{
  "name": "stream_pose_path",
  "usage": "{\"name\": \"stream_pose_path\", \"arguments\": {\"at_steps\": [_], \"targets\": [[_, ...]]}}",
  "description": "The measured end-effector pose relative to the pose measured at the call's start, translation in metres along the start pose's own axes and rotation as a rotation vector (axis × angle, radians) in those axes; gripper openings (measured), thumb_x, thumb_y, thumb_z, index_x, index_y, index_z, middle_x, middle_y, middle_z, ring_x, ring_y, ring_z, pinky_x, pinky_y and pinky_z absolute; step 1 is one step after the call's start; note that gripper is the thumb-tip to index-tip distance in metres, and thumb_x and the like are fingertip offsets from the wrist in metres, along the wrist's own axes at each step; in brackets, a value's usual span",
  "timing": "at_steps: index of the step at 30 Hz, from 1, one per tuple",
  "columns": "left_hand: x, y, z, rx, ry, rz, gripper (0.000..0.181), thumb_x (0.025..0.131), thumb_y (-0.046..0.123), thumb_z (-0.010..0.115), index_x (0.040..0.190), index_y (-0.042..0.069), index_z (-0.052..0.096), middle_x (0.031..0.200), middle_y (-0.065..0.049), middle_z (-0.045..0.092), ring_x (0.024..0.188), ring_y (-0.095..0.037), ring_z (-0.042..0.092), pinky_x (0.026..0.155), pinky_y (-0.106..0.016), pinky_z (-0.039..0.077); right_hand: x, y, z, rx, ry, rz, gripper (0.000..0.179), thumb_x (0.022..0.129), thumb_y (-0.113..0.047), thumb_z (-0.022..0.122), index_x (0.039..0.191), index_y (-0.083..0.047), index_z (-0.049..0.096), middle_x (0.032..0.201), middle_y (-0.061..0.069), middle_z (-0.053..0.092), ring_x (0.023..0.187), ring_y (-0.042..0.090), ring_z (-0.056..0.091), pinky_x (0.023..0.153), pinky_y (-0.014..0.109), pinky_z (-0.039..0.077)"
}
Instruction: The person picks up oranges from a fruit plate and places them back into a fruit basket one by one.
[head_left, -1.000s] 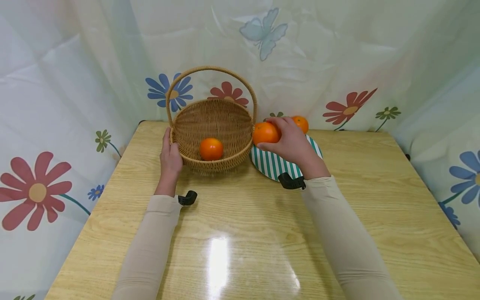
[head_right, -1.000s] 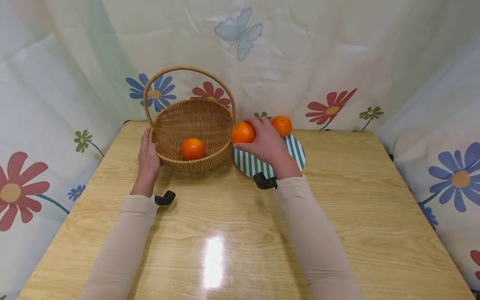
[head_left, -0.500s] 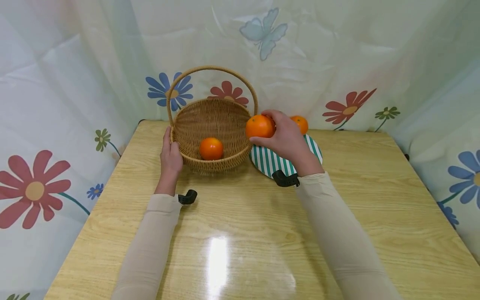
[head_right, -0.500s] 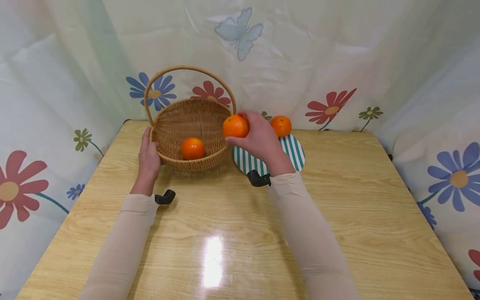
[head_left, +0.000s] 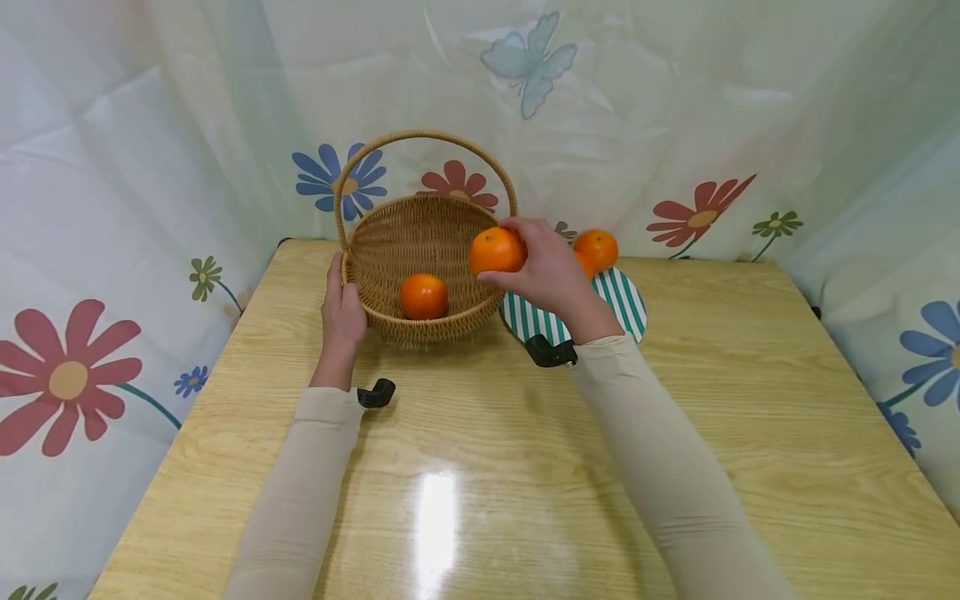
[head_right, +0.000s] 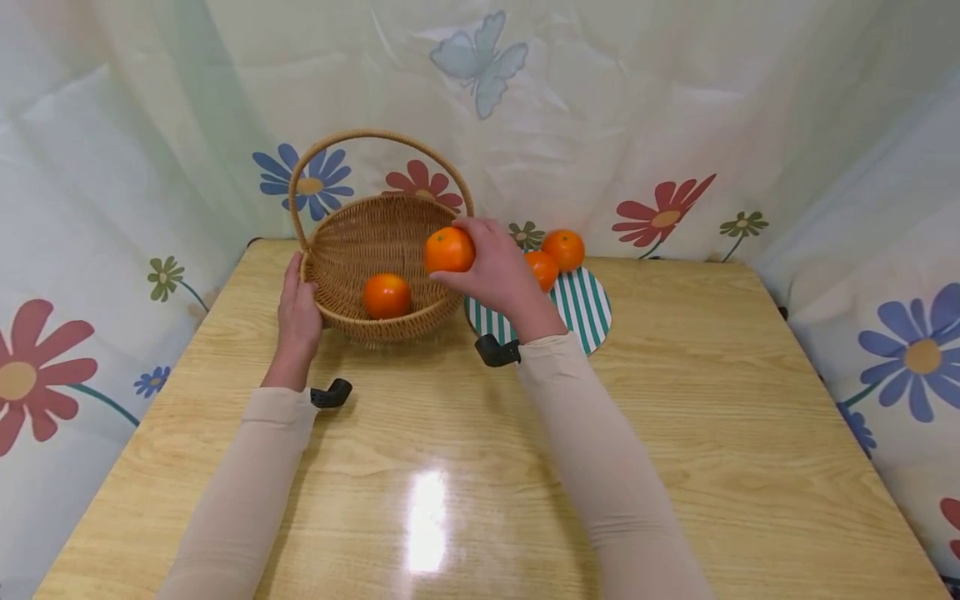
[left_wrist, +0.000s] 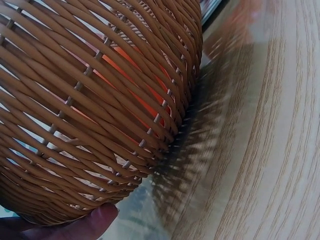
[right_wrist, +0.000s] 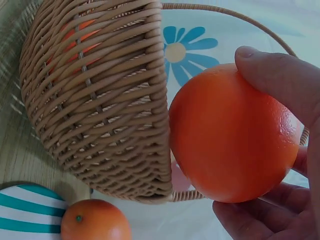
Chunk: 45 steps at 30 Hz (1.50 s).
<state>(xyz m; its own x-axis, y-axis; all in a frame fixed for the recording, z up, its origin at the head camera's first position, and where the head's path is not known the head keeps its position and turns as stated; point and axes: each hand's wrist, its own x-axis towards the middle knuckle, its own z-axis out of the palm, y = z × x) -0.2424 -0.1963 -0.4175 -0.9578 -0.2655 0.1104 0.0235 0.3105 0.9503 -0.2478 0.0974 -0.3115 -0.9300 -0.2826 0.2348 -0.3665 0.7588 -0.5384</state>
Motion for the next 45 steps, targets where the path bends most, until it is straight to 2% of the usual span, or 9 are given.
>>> {"name": "stream_pose_path", "arguments": {"at_steps": [4,13,20,24,28,33,39,45], "targets": [[-0.001,-0.002,-0.001,-0.001,0.002,-0.005,0.056,0.099,0.032,0.024,0.153,0.046,0.012,0.162,0.004,0.017,0.146,-0.024,0.026,0.119,-0.043,0.023,0.005,-0.003,0.005,0.000,-0.019,-0.009,0.081,0.074,-0.054,0.076,0.139,-0.016,0.047,0.133,0.005,0.055,0.108,0.026,0.054,0.092,0.045,0.049],[-0.003,-0.003,-0.003,-0.001,0.009,-0.010,0.057,0.099,0.031,0.025,0.153,0.045,0.013,0.162,0.003,0.019,0.145,-0.025,0.028,0.119,-0.042,0.024,0.013,-0.008,0.014,-0.010,-0.073,-0.010,0.081,0.075,-0.050,0.078,0.139,-0.015,0.045,0.132,0.005,0.057,0.106,0.025,0.056,0.093,0.044,0.049],[-0.001,-0.005,-0.003,-0.005,0.019,-0.003,0.057,0.099,0.032,0.025,0.153,0.046,0.012,0.162,0.003,0.020,0.144,-0.025,0.030,0.118,-0.043,0.026,0.022,-0.012,0.018,-0.029,-0.125,-0.023,0.081,0.077,-0.044,0.078,0.143,-0.013,0.041,0.138,0.010,0.051,0.116,0.028,0.052,0.100,0.045,0.046],[0.000,-0.005,-0.003,-0.007,0.021,0.005,0.057,0.099,0.030,0.025,0.153,0.045,0.012,0.162,0.003,0.019,0.145,-0.024,0.028,0.119,-0.042,0.024,0.027,-0.012,0.020,-0.078,-0.145,-0.041,0.083,0.079,-0.043,0.077,0.148,-0.019,0.038,0.142,0.013,0.044,0.121,0.031,0.048,0.101,0.049,0.045],[0.001,-0.005,-0.004,-0.015,0.021,0.007,0.057,0.099,0.030,0.025,0.153,0.045,0.013,0.162,0.004,0.018,0.146,-0.024,0.027,0.119,-0.043,0.024,0.031,-0.011,0.024,-0.112,-0.169,-0.041,0.077,0.079,-0.044,0.076,0.146,-0.024,0.042,0.139,0.013,0.043,0.117,0.030,0.048,0.096,0.049,0.048],[0.000,-0.006,-0.005,-0.012,0.020,0.001,0.057,0.099,0.030,0.026,0.153,0.045,0.013,0.162,0.004,0.018,0.146,-0.024,0.026,0.120,-0.042,0.023,0.035,-0.013,0.030,-0.134,-0.199,-0.058,0.074,0.077,-0.041,0.077,0.141,-0.019,0.046,0.138,0.010,0.046,0.112,0.028,0.050,0.091,0.046,0.050],[0.001,-0.006,-0.004,-0.013,0.012,-0.003,0.056,0.100,0.030,0.025,0.153,0.045,0.012,0.162,0.004,0.017,0.147,-0.024,0.025,0.120,-0.044,0.022,0.040,-0.017,0.032,-0.215,-0.255,-0.079,0.075,0.077,-0.041,0.076,0.138,-0.012,0.045,0.132,0.010,0.053,0.105,0.028,0.053,0.090,0.043,0.050],[0.005,-0.002,-0.001,-0.016,0.000,0.004,0.057,0.100,0.029,0.026,0.153,0.045,0.012,0.162,0.004,0.017,0.147,-0.024,0.024,0.120,-0.041,0.022,0.044,-0.021,0.033,-0.285,-0.314,-0.082,0.072,0.079,-0.039,0.075,0.140,-0.014,0.047,0.141,0.013,0.045,0.113,0.029,0.051,0.096,0.045,0.047]]}}
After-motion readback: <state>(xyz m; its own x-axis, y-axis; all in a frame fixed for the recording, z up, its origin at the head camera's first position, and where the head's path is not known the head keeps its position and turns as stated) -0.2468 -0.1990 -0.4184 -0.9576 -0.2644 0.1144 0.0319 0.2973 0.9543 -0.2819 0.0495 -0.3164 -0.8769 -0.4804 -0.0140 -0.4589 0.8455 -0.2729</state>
